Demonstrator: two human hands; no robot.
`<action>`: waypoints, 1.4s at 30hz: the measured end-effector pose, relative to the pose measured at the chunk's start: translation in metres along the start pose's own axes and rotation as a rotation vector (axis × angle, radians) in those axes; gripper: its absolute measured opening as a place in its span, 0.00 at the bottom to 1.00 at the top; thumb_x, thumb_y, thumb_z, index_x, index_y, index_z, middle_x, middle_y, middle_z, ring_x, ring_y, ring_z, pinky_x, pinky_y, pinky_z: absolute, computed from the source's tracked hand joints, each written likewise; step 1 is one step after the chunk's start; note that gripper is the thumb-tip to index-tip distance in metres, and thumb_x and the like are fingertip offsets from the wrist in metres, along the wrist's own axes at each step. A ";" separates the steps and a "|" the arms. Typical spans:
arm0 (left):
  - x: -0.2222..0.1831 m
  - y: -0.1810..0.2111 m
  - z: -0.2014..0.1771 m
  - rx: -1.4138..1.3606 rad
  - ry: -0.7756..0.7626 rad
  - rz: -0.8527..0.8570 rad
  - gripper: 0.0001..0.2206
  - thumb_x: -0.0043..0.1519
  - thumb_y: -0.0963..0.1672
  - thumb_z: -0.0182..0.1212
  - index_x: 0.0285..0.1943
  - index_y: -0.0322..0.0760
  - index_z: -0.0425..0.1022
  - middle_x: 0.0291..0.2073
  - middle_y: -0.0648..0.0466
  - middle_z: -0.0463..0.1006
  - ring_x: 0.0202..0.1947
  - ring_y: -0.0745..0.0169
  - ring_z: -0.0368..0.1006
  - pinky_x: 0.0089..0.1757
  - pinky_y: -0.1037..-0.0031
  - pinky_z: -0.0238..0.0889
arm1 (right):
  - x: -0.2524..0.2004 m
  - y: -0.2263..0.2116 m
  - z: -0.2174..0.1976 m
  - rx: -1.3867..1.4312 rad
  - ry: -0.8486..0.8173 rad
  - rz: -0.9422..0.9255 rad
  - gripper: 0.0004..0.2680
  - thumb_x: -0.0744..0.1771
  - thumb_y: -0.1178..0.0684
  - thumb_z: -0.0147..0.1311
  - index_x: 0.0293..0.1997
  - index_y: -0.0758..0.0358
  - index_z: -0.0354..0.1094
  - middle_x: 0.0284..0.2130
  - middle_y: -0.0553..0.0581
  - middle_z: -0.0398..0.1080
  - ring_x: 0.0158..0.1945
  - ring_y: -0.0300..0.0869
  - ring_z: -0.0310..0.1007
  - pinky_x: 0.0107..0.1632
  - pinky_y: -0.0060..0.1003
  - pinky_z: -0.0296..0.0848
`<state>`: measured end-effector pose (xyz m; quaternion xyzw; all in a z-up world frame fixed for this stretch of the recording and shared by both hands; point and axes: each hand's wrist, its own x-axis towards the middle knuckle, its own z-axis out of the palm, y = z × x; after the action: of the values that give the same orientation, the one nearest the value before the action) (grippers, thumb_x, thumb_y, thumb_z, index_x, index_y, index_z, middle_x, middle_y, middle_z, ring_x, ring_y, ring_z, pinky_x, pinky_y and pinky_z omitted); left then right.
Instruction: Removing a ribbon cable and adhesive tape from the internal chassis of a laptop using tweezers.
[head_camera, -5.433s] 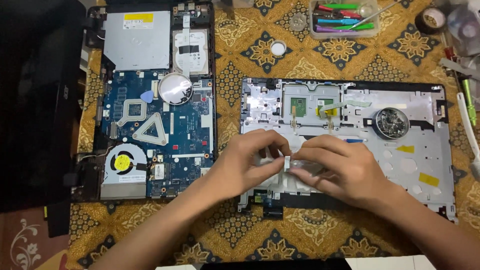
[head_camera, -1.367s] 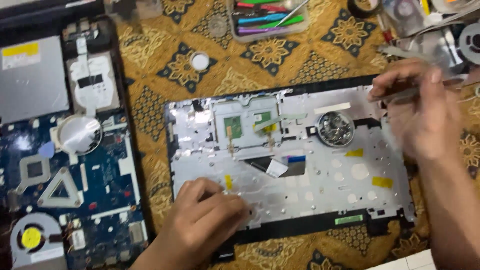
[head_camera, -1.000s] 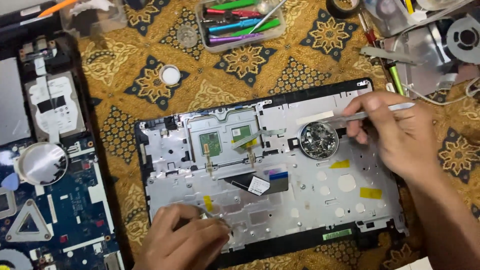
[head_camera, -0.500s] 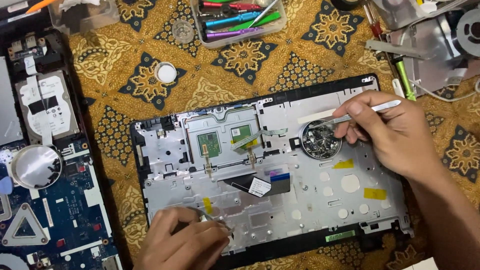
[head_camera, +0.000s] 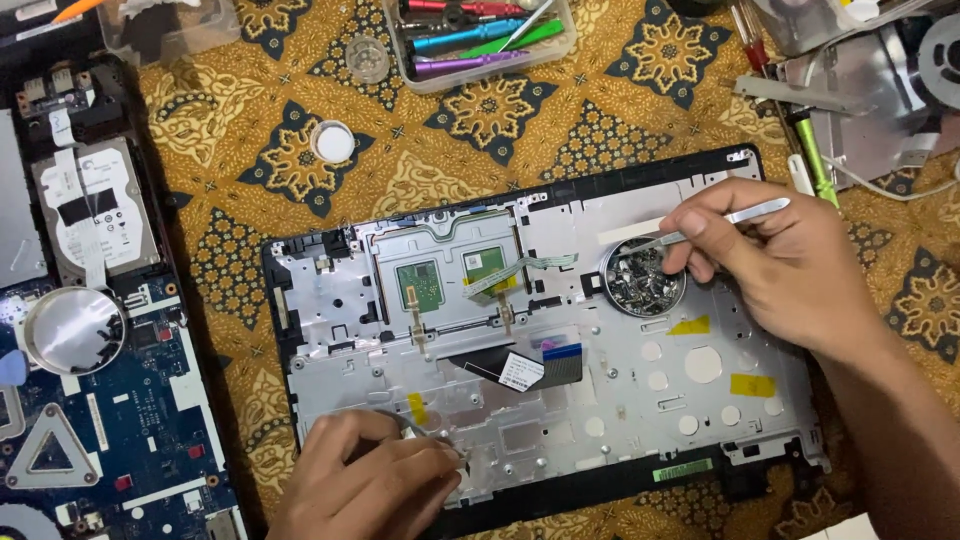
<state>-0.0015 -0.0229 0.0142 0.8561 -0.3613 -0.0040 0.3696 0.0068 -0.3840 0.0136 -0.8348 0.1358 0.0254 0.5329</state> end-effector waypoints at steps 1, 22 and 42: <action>0.000 0.000 0.000 0.000 0.001 0.000 0.08 0.56 0.46 0.73 0.42 0.46 0.82 0.33 0.64 0.85 0.30 0.60 0.70 0.39 0.69 0.64 | 0.000 0.000 0.000 0.000 0.000 -0.001 0.07 0.71 0.59 0.51 0.44 0.73 0.75 0.27 0.66 0.78 0.23 0.43 0.70 0.28 0.32 0.72; 0.002 -0.009 -0.007 -0.121 -0.020 0.132 0.12 0.56 0.42 0.75 0.46 0.37 0.79 0.39 0.54 0.85 0.33 0.58 0.71 0.37 0.70 0.65 | -0.012 0.011 -0.008 0.323 0.012 -0.064 0.07 0.74 0.56 0.49 0.47 0.71 0.72 0.28 0.63 0.75 0.26 0.37 0.72 0.28 0.23 0.70; -0.011 -0.012 -0.014 -0.511 0.181 -0.025 0.09 0.68 0.43 0.52 0.50 0.35 0.77 0.45 0.45 0.83 0.42 0.57 0.81 0.36 0.76 0.76 | -0.073 -0.055 0.087 0.357 -0.152 -0.125 0.10 0.70 0.54 0.51 0.41 0.75 0.73 0.20 0.66 0.78 0.15 0.39 0.69 0.19 0.29 0.72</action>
<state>0.0016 -0.0021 0.0138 0.7363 -0.3035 -0.0229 0.6043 -0.0406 -0.2696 0.0381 -0.7294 0.0453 0.0308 0.6819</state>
